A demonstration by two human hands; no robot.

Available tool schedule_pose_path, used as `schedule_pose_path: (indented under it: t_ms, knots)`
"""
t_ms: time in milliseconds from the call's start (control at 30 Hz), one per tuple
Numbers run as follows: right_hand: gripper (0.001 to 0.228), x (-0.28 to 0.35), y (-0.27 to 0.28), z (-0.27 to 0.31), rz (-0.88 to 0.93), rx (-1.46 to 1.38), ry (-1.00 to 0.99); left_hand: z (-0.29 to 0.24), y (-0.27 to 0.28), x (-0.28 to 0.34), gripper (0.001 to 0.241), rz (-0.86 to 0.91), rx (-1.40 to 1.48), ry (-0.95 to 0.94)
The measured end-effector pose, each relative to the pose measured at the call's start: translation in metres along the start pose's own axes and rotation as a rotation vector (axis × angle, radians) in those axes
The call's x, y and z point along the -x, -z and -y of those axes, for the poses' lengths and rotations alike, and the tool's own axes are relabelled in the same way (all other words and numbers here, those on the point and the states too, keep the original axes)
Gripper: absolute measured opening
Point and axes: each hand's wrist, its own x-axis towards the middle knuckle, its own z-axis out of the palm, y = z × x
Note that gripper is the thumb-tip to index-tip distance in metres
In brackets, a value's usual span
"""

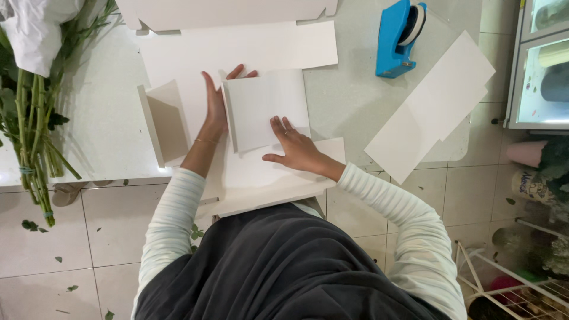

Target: The person folds and assembles a white cardboard flower delivery box by hand on a white table.

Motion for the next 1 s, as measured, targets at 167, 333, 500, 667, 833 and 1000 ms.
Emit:
schedule_pose_path:
  t_ms: [167, 333, 500, 667, 833, 1000]
  knots:
    - [0.071, -0.022, -0.033, 0.000, -0.050, 0.300, 0.069, -0.051, 0.020, 0.012, 0.077, -0.073, -0.857, 0.013]
    - [0.045, -0.075, -0.022, -0.074, -0.702, 0.100, 0.145, -0.040, 0.009, 0.015, 0.071, -0.208, -1.147, -0.019]
    - [0.072, -0.093, -0.025, -0.063, -0.503, 0.158, -0.117, -0.031, 0.019, 0.025, 0.085, -0.185, -0.887, -0.177]
    - [0.081, -0.095, -0.027, -0.063, -0.470, 0.241, -0.194, -0.023, 0.022, 0.030, 0.080, -0.181, -0.853, -0.236]
    - [0.081, -0.078, -0.023, -0.096, -0.578, -0.124, 0.050, -0.005, 0.043, 0.023, 0.079, -0.235, -0.763, -0.193]
    - [0.066, -0.002, 0.045, -0.101, -0.676, -0.601, 0.345, 0.005, -0.043, 0.009, 0.068, -0.147, -0.271, -0.091]
